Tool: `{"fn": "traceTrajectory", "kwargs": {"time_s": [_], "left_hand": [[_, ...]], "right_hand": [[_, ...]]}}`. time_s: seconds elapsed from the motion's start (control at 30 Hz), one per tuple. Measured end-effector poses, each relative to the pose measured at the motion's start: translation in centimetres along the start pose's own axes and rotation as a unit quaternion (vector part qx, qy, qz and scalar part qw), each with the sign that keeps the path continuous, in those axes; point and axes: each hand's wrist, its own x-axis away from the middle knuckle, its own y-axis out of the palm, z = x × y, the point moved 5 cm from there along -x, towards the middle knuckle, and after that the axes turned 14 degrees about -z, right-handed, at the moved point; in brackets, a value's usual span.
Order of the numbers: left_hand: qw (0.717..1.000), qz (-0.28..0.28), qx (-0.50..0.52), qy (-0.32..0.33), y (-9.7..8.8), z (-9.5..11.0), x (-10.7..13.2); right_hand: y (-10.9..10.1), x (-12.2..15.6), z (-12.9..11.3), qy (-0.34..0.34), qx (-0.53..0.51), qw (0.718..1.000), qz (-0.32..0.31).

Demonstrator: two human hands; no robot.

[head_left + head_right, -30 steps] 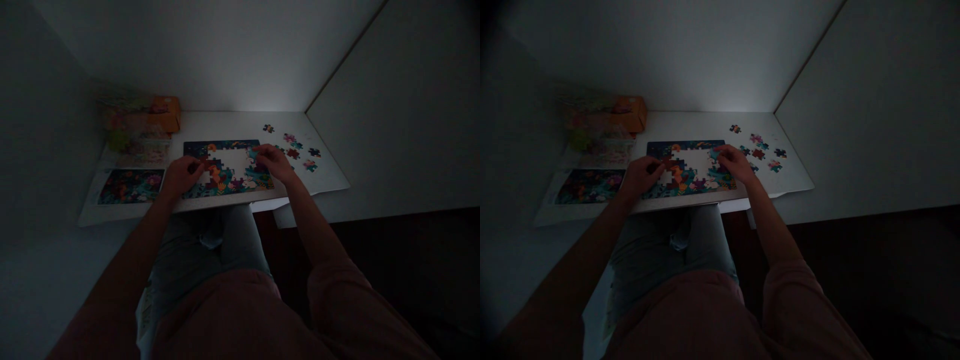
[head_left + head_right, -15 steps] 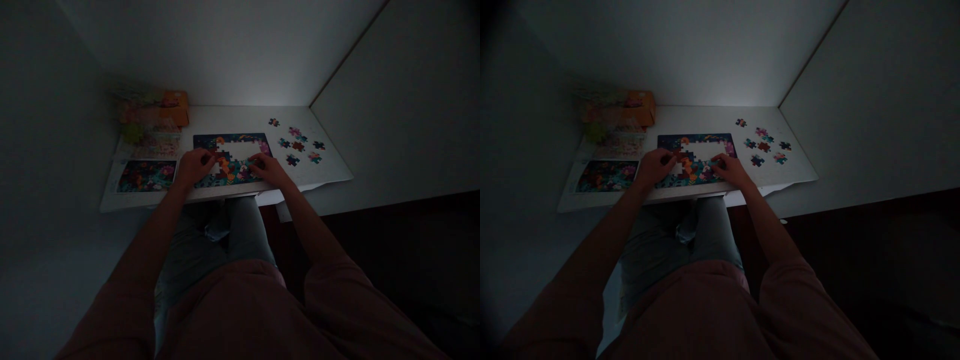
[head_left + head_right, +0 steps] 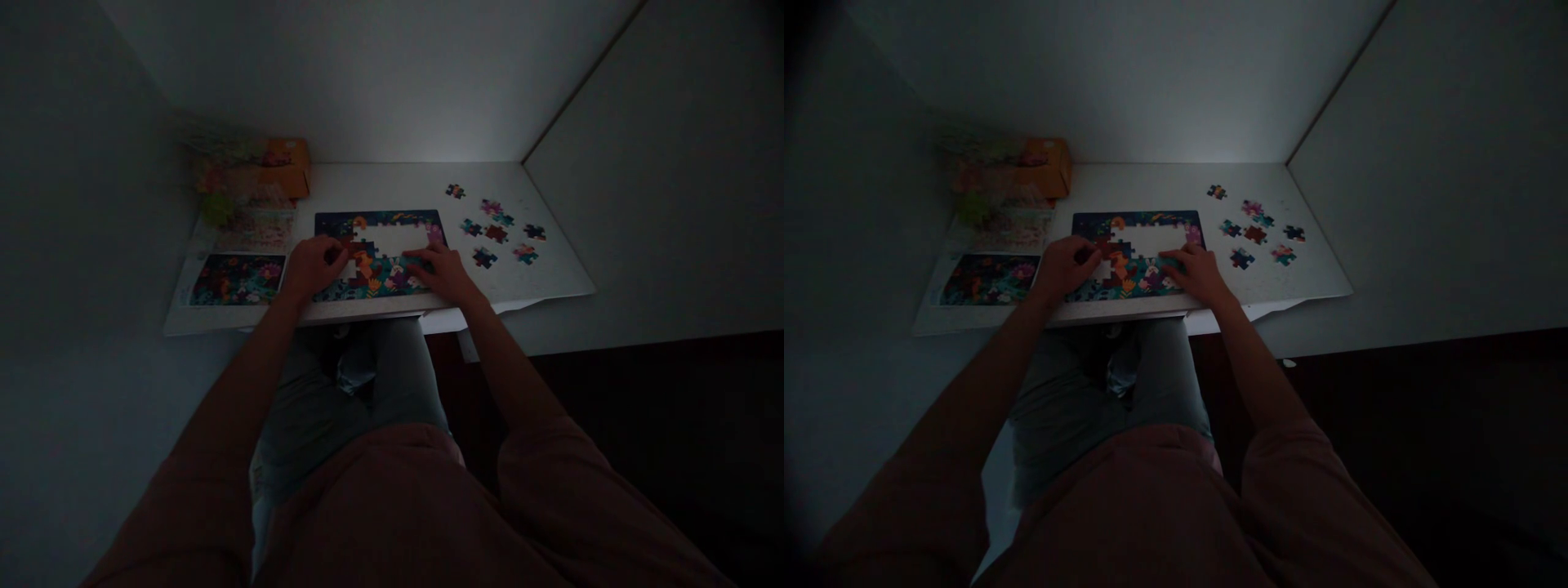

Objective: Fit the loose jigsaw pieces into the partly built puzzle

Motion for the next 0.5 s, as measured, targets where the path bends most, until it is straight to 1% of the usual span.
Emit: {"fn": "traceTrajectory", "kwargs": {"time_s": [0.27, 0.4, 0.5], "left_hand": [[1.000, 0.005, 0.021, 0.000, 0.36, -0.70, -0.22], [1.000, 0.010, 0.023, 0.005, 0.35, -0.65, -0.23], [0.999, 0.017, 0.027, 0.007, 0.19, -0.43, -0.09]], "right_hand": [[0.44, -0.63, 0.44, 0.011, 0.009, 1.000, -0.007], [0.45, -0.43, 0.20, 0.010, 0.007, 1.000, 0.009], [0.11, 0.10, 0.01, 0.009, -0.011, 0.999, 0.033]]}}
